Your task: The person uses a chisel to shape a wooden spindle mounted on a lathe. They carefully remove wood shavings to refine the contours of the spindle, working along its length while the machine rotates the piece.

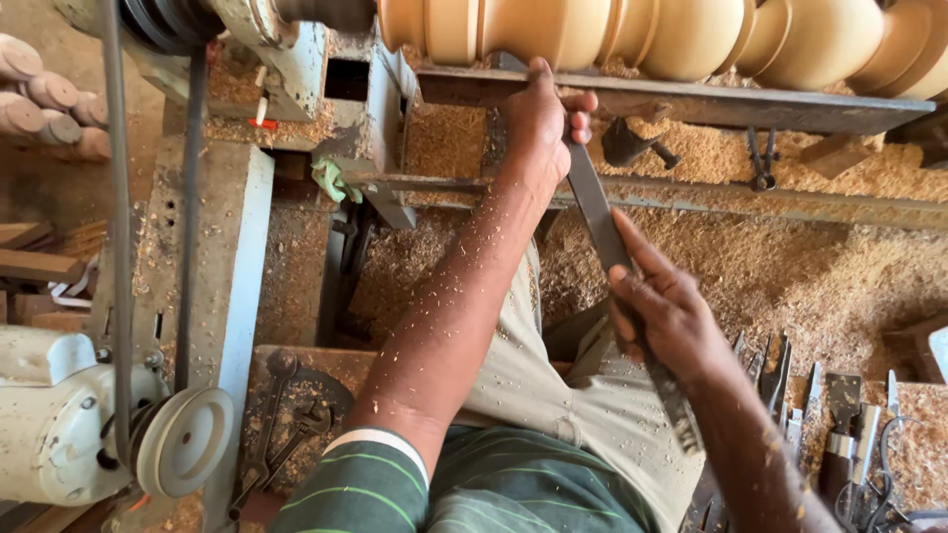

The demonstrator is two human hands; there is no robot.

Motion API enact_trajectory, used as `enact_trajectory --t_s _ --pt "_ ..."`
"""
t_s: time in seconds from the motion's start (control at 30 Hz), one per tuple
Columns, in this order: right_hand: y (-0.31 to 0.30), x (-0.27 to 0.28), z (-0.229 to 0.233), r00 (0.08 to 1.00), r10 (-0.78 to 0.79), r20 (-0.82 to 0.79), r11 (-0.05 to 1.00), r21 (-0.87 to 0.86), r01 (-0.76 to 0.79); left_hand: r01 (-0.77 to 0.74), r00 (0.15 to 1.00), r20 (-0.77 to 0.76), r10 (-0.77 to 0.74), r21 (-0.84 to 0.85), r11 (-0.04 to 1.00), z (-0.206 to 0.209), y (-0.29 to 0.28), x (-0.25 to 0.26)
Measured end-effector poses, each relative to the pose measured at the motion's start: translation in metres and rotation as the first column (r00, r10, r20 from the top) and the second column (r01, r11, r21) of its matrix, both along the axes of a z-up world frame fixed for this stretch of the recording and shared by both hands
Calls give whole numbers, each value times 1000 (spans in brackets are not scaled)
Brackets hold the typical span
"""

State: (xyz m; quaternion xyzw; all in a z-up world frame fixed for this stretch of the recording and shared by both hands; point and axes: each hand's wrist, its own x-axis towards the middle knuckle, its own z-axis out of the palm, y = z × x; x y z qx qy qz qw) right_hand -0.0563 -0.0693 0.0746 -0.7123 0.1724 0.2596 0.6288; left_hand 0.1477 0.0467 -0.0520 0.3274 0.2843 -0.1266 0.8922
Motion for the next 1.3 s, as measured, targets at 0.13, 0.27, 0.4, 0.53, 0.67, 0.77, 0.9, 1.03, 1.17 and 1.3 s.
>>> enact_trajectory --t_s 0.13,0.27,0.4,0.53,0.67,0.77,0.9,1.03,1.17,1.3 --pt "29 -18 1 998 -68 19 997 -40 68 53 998 33 -54 35 998 -4 1 -4" --pt "71 -35 -2 975 -220 -2 973 70 220 188 980 60 -192 66 980 -6 11 -1" --pt "107 -39 -13 951 -299 75 946 156 285 290 953 45 -299 145 946 0 27 0" --pt "137 -40 -26 917 -373 140 914 227 337 390 907 87 -412 197 900 3 38 1" --pt "139 -39 -24 926 -352 135 922 220 318 417 899 84 -429 128 900 -2 42 4" --pt "116 -37 -10 953 -294 71 947 160 280 350 934 47 -353 62 935 -7 33 6" --pt "85 -32 1 966 -258 -4 957 137 256 233 972 14 -234 14 972 -6 22 4" --pt "59 -25 3 982 -191 -2 977 97 190 153 988 29 -153 8 988 -5 17 2" --pt "38 -18 1 992 -124 3 988 92 124 76 997 -12 -77 -38 996 -6 8 6" --pt "23 -9 -1 996 -88 8 988 130 86 33 999 -22 -34 -66 997 -9 3 7"
